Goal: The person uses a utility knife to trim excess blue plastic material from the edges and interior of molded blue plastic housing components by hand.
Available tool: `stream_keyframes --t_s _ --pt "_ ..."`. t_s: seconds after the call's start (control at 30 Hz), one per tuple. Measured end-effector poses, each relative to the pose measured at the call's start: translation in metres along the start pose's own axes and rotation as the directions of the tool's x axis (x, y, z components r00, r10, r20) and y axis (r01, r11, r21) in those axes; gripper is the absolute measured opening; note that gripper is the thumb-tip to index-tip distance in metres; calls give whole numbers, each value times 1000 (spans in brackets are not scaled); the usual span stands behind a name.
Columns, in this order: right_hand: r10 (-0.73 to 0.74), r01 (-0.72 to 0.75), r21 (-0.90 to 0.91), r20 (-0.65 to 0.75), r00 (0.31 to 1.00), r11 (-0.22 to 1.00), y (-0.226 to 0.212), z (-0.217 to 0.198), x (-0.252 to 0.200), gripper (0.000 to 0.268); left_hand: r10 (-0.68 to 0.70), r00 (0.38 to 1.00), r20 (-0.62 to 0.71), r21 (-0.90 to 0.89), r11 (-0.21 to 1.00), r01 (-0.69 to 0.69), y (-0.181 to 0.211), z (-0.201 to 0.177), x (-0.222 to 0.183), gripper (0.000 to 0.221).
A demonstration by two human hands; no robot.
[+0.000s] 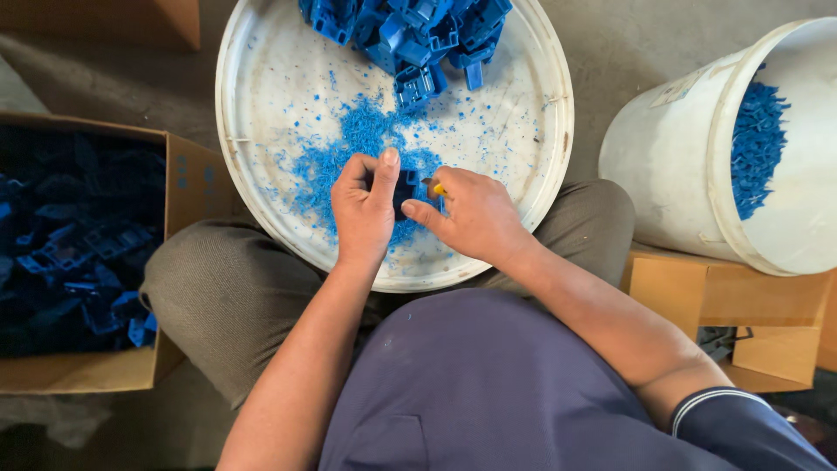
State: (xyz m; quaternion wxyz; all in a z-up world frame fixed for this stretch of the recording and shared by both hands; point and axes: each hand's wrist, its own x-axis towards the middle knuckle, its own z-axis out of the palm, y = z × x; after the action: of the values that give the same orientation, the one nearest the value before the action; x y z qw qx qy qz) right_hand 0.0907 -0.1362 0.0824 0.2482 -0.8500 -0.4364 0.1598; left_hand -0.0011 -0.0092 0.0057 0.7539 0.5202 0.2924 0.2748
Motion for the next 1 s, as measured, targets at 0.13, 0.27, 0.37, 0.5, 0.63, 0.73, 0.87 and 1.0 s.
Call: stream_keyframes --t_s 0.13,0.27,0.37,0.5,0.63,0.73,0.87,1.0 --pt "14 -14 54 -14 1000 998 -1 -2 -1 52 3 994 105 -293 956 28 8 -3 1 8" --pt "-44 44 6 0 999 999 -3 -2 1 52 68 976 205 -365 931 12 10 -4 -3 4" --pt "9 -8 -6 54 999 1000 -5 -2 3 53 81 966 245 -363 932 14 12 -4 -3 6" --pt "43 -40 -29 103 994 999 -7 -3 3 52 118 958 260 -339 941 -24 11 -6 -4 7" --pt "13 -9 -49 81 997 999 -4 0 3 53 130 955 265 -348 937 -32 9 -6 -5 8" --pt "-6 10 -60 63 998 998 -3 4 1 53 167 950 265 -338 938 -71 9 -5 -3 8" --pt "-71 71 -67 1 997 995 -1 8 -2 50 116 965 237 -353 935 -26 10 -3 -4 7" --pt "-115 113 -36 -61 991 993 1 7 -2 45 82 979 186 -335 942 -16 11 -2 -2 4"
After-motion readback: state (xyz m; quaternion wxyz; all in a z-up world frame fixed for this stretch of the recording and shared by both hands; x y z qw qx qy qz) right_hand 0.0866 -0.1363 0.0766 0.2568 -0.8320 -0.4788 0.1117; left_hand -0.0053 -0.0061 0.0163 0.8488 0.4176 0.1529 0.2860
